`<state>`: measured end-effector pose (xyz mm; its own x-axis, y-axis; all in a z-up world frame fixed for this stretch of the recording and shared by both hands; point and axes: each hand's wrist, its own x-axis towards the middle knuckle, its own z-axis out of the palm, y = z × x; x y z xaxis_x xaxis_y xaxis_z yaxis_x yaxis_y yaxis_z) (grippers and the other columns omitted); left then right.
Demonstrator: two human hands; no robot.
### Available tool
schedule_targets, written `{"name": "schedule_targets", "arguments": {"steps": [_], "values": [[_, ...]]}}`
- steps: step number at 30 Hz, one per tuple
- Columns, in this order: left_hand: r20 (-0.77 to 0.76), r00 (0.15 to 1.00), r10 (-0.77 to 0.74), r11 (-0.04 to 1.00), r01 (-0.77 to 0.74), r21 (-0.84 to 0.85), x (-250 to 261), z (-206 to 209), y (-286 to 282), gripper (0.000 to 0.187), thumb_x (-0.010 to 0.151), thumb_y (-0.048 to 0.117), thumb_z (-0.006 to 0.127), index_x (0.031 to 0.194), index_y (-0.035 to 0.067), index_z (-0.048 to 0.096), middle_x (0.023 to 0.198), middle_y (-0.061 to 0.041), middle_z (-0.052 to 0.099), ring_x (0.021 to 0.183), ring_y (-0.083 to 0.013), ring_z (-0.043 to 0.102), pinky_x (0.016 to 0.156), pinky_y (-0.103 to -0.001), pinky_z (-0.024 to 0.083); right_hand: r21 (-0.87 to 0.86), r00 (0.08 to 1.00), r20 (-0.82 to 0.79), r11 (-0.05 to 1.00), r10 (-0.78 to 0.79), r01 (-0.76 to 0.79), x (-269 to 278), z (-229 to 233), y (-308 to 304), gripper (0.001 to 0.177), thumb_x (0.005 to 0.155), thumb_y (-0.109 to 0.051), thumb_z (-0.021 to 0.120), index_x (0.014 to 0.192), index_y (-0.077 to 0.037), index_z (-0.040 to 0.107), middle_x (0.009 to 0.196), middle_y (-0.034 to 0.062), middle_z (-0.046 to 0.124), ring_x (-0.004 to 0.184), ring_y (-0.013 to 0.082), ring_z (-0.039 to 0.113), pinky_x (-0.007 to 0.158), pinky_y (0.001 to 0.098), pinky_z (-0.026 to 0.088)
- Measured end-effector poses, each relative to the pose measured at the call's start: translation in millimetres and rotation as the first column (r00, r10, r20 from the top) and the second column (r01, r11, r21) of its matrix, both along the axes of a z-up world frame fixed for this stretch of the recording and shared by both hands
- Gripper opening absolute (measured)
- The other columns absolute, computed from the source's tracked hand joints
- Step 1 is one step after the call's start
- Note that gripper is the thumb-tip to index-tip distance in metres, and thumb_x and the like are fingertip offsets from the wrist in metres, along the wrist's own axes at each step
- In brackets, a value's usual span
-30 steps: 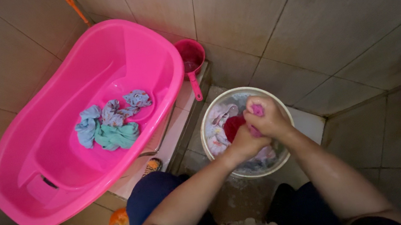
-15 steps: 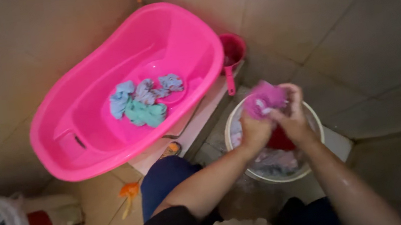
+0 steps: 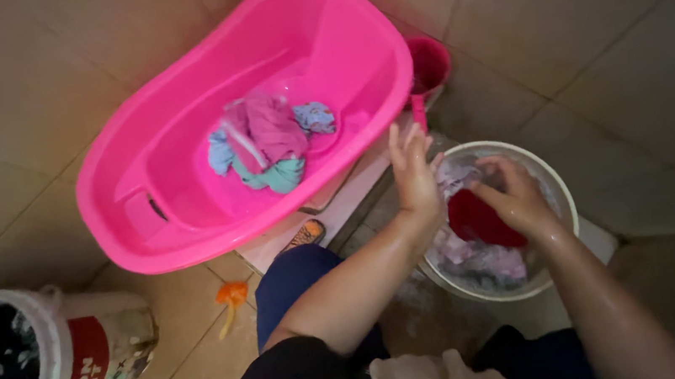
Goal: The person washes various pieces of clothing by hand in a bucket of soapy water, then transfers them to a pink tub. They rinse the clothes under running water from a shower head and wring them out.
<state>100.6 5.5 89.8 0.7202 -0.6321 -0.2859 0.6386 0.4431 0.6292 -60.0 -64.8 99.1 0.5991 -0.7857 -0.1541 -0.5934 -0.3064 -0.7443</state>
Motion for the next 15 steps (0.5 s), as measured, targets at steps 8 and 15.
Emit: {"name": "schedule_targets", "arguments": {"steps": [8,15], "values": [[-0.036,0.989,-0.146,0.976,0.15,0.159,8,-25,-1,0.037,0.1,0.03,0.054,0.133,0.015,0.055,0.132,-0.004,0.061,0.115,-0.0215,0.06,0.087,-0.036,0.047,0.033,0.697,-0.637,0.915,0.329,-0.402,5,-58,14,0.113,0.057,-0.035,0.099,0.154,-0.027,0.042,0.153,0.0223,0.038,0.135,0.0535,0.037,0.106,0.0598,0.036],[-0.094,0.974,-0.206,0.971,0.215,0.101,0,-23,-1,0.026,0.099,0.025,0.054,0.122,0.013,0.057,0.118,-0.003,0.065,0.101,-0.0164,0.063,0.074,-0.029,0.048,0.155,0.873,-0.193,0.893,0.447,-0.423,-1,-104,9,0.055,0.07,-0.013,0.076,0.124,-0.019,0.072,0.115,0.0121,0.078,0.109,0.0309,0.074,0.094,0.0396,0.055]]}}
